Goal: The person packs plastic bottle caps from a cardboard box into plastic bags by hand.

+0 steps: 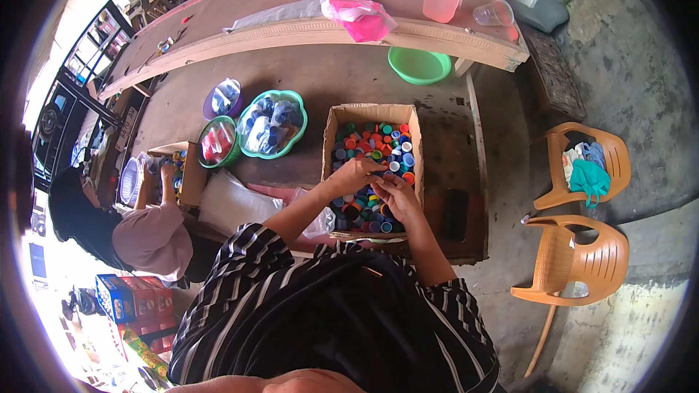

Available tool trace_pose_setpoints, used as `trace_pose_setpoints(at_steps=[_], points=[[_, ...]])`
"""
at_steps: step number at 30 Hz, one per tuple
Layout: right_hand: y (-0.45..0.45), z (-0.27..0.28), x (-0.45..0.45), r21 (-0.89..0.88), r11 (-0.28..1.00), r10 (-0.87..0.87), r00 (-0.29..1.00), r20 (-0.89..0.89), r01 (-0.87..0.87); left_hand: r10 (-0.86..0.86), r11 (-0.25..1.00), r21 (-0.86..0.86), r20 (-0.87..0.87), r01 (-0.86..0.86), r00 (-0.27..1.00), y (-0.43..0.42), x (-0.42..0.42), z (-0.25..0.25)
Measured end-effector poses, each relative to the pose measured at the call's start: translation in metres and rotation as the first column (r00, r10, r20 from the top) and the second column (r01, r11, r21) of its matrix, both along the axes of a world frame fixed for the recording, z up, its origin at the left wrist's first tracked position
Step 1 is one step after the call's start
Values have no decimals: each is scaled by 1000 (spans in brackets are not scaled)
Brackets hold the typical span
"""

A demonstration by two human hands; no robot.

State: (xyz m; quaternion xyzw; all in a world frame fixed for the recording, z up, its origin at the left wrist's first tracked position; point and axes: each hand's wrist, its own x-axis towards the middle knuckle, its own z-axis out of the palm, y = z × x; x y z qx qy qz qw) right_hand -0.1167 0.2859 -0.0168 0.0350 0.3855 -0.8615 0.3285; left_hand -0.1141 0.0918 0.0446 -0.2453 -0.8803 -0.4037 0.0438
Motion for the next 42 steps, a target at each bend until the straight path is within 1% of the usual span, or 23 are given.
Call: trace_pose_setpoints(at_steps=[3, 6, 7, 8, 9, 11, 13, 15, 16, 18, 21, 22, 24, 25, 26, 27, 30, 33, 34, 36, 37, 39, 42], points=[[-4, -15, 0, -33, 998, -53, 998, -24, 52, 17, 1000, -26, 46, -15, 999, 1, 1, 10], [-7, -18, 4, 37, 991, -126, 986, -107, 130, 35, 996, -87, -26, -38, 999, -1, -1, -1], [-11, -10, 6, 70, 984, -152, 978, -143, 163, 47, 998, 29, 116, -51, 992, -1, 0, -1], [-13, -2, 9, 136, 969, -168, 952, -256, 207, 42, 987, 141, 254, -80, 966, 0, 1, -2], [-15, 11, 14, 195, 946, -173, 915, -365, 257, 19, 961, 246, 387, -123, 922, 0, 3, -5], [-18, 18, 16, 282, 882, -153, 796, -585, 377, 21, 937, 303, 445, -172, 895, 0, 4, -13], [-22, 16, 12, 319, 798, -82, 616, -783, 511, 21, 924, 325, 485, -203, 874, 0, 5, -11], [-18, 24, 13, 384, 734, 18, 549, -836, 561, 28, 923, 316, 510, -218, 859, -3, 7, -11], [-18, 31, 14, 413, 698, 74, 515, -854, 585, 32, 920, 323, 501, -221, 865, -3, 9, -13], [-21, 28, 15, 423, 710, 68, 543, -837, 563, 41, 915, 334, 479, -225, 877, -2, 13, -20], [-25, 18, 11, 403, 740, 29, 573, -819, 538, 68, 940, 300, 294, -160, 953, -2, 17, -29], [-26, 13, 11, 393, 752, 13, 583, -813, 530, 83, 919, 318, 417, -231, 905, -1, 16, -29], [-20, -1, 3, 447, 697, 33, 598, -801, 560, 89, 870, 323, 642, -374, 762, 0, 16, -27], [-14, -14, -3, 474, 668, 42, 606, -794, 574, 99, 882, 321, 590, -346, 801, 1, 20, -26], [-9, -27, -12, 389, 798, -133, 763, -632, 461, 109, 893, 319, 534, -318, 839, 3, 26, -24], [-2, -24, -16, 418, 808, -101, 796, -596, 415, 119, 903, 314, 473, -293, 873, 3, 27, -22], [4, -21, -16, 453, 840, -39, 867, -497, 298, 154, 850, 339, 572, -404, 805, -5, 28, -20], [-10, 9, 1, 400, 887, 33, 833, -552, 230, 187, 865, 268, 613, -424, 768, -6, 27, -13], [-11, 4, 1, 387, 905, 109, 783, -613, 177, 187, 870, 260, 612, -419, 768, -6, 26, -10], [-16, 5, 2, 346, 917, 90, 743, -664, 198, 191, 882, 237, 610, -407, 769, -9, 24, -6], [-19, 5, 2, 323, 923, 77, 720, -689, 210, 165, 870, 265, 638, -416, 752, -10, 23, -7], [-19, 16, 2, 386, 880, 128, 644, -754, 276, 111, 839, 324, 686, -438, 719, -12, 21, -10], [-20, 42, 7, 438, 826, 201, 539, -818, 355, 51, 783, 452, 639, -428, 767, -8, 31, 10]])
